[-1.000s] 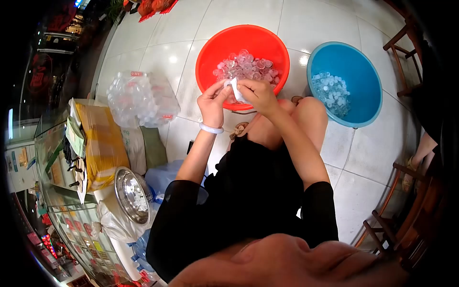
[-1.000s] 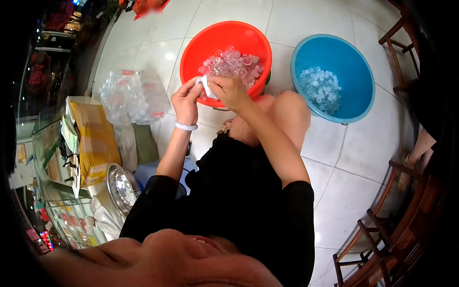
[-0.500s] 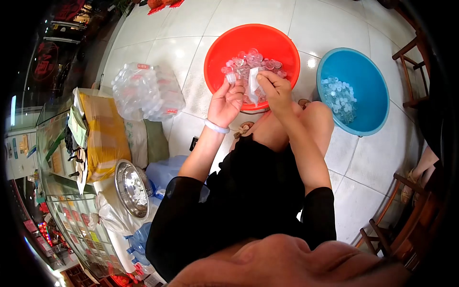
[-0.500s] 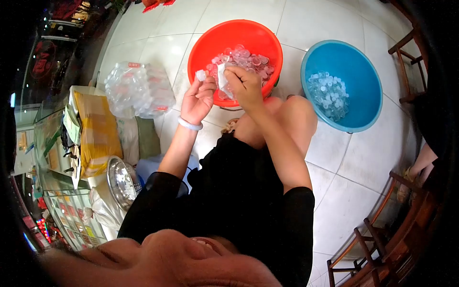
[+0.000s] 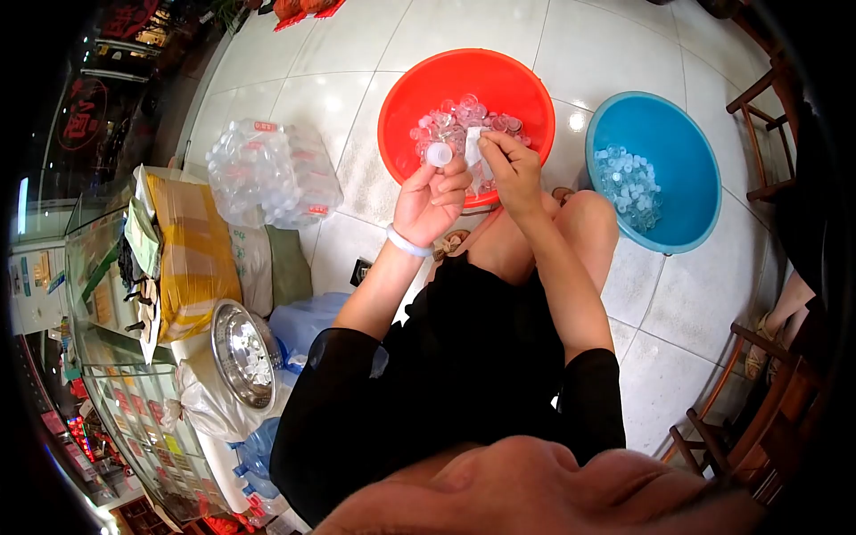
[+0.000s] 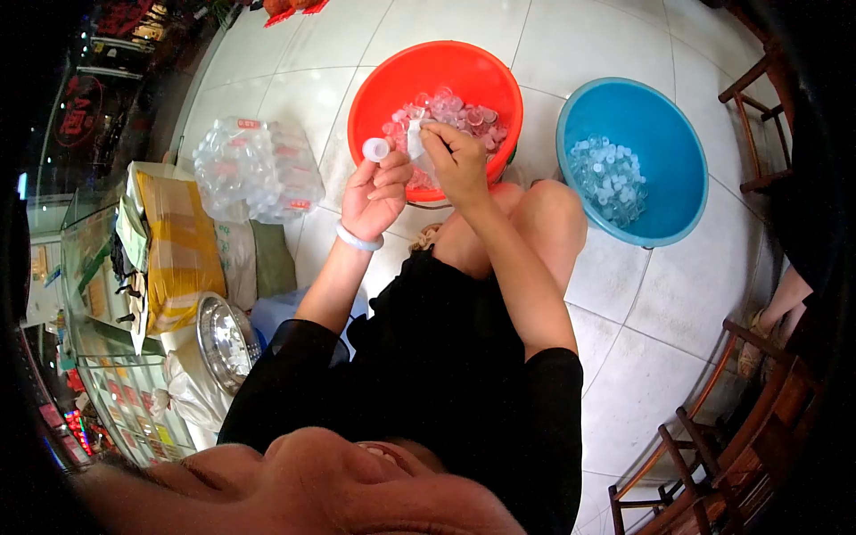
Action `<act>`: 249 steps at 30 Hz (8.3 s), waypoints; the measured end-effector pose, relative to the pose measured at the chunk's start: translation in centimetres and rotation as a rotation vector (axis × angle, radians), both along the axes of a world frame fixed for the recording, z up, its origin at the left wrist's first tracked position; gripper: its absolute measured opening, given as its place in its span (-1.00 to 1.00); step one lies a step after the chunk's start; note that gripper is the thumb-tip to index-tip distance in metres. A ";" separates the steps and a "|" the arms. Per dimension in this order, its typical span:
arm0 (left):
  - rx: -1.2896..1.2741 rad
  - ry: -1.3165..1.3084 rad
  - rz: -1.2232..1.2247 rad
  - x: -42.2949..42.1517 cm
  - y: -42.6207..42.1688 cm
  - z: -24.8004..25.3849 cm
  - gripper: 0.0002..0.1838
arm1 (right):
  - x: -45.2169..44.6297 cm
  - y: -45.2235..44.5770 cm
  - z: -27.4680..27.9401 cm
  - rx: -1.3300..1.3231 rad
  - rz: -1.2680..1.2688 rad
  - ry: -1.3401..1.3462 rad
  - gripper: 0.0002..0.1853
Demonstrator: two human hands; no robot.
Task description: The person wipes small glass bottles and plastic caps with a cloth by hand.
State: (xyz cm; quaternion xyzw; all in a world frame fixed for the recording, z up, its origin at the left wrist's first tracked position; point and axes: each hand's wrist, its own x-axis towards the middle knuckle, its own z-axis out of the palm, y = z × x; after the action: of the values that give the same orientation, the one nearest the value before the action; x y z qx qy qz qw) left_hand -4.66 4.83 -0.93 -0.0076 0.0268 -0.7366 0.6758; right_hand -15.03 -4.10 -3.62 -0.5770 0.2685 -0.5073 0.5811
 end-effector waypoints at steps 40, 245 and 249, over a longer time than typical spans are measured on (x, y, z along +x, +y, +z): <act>0.156 -1.043 0.460 0.5 -0.2 -0.2 -0.68 | -1.1 0.1 1.0 -0.062 0.062 -0.103 -0.90; 0.174 -1.045 0.413 1.6 -3.2 -0.8 -0.70 | 0.9 -4.3 -0.2 -0.137 0.118 0.068 -0.63; 0.143 -1.003 0.390 1.5 -3.1 -0.3 -0.74 | 0.5 -4.0 0.9 -0.028 0.261 -0.056 -0.67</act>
State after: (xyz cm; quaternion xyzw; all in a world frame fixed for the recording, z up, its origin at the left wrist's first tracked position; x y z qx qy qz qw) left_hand -3.19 1.73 -1.28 0.3860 -0.2507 -0.5072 0.7286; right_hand -14.56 -8.05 -2.69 -0.6004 0.1677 -0.4470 0.6415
